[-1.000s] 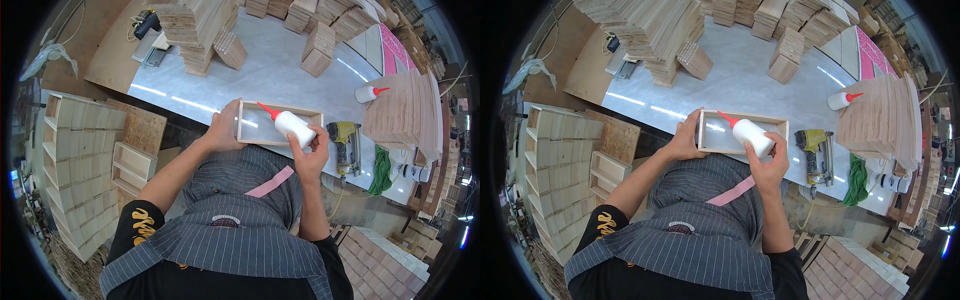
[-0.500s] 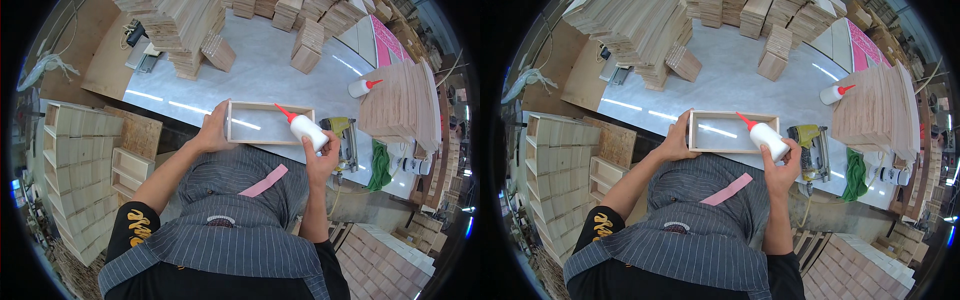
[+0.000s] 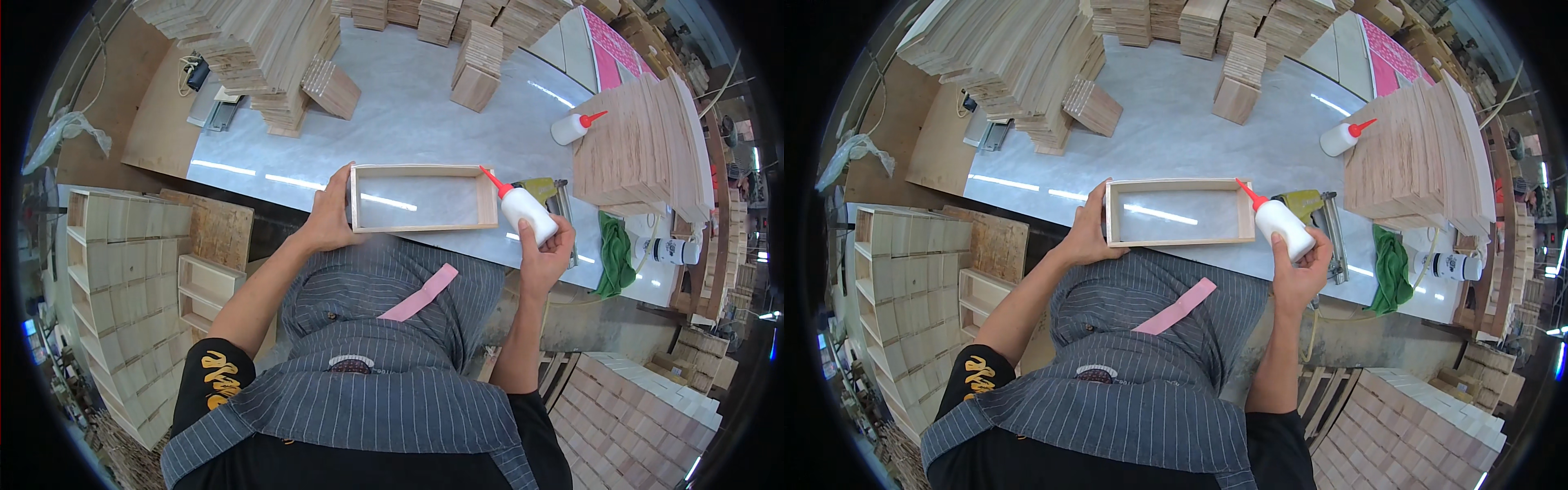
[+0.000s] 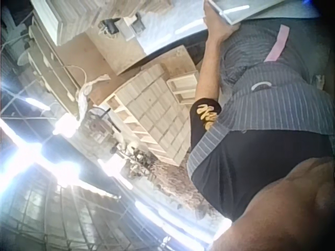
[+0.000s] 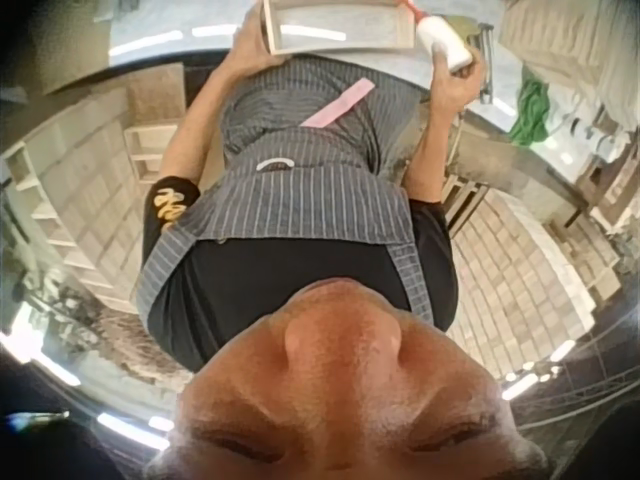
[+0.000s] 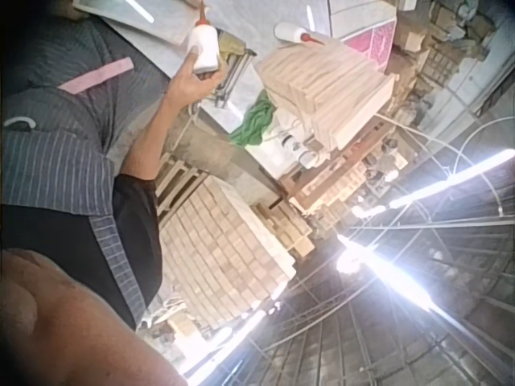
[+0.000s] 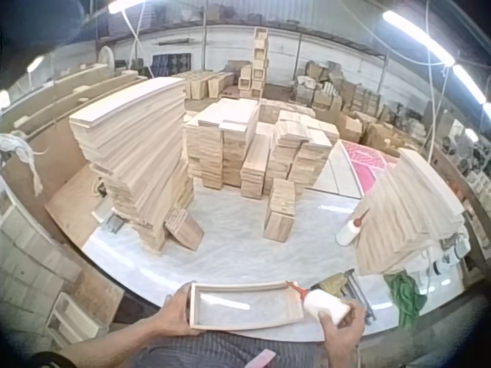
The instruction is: Assemble wooden boxes by applying glue to the edges and securing them with a pneumatic nail gun.
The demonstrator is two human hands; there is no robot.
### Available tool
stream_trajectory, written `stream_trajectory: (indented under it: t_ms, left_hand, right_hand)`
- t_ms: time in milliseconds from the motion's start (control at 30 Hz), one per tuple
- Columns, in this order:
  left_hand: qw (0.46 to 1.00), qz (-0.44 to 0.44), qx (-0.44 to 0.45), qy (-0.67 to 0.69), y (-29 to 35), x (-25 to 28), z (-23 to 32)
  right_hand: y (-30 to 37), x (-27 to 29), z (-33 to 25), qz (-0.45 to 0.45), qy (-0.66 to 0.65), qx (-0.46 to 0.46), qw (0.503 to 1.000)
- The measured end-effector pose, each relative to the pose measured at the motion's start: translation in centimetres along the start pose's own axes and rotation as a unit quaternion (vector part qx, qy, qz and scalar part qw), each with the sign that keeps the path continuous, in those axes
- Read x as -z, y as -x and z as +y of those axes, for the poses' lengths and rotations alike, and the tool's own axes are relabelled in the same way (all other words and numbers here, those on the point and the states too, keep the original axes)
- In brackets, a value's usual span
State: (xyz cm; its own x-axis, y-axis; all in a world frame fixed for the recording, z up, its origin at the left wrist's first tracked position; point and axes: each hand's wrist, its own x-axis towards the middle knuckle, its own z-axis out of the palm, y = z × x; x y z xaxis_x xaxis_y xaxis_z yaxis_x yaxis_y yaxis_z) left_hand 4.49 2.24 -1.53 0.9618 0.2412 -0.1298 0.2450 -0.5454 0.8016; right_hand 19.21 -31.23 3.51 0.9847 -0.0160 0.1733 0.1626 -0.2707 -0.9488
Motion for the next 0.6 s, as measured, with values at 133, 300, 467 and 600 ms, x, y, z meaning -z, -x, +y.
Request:
stream_trajectory:
  t_ms: [133, 300, 467, 600]
  left_hand:
    - [1.0, 0.008, -0.008, -0.025, 0.1, -0.3, -0.5]
    - [1.0, -0.005, 0.016, 0.003, 0.2, -0.1, -0.6]
    - [1.0, 0.007, 0.011, -0.02, 0.1, -0.4, -1.1]
    - [0.999, -0.024, 0.046, -0.012, -0.3, 0.1, 0.1]
  right_hand:
    - [-0.3, 0.8, 0.1, 0.02, 0.01, -0.002, 1.0]
    - [-0.4, 0.8, 0.1, 0.032, 0.009, 0.008, 0.999]
    - [0.5, -1.3, -0.8, 0.023, -0.069, -0.011, 0.997]
    - [2.6, -5.5, -3.2, -0.122, -0.132, -0.032, 0.983]
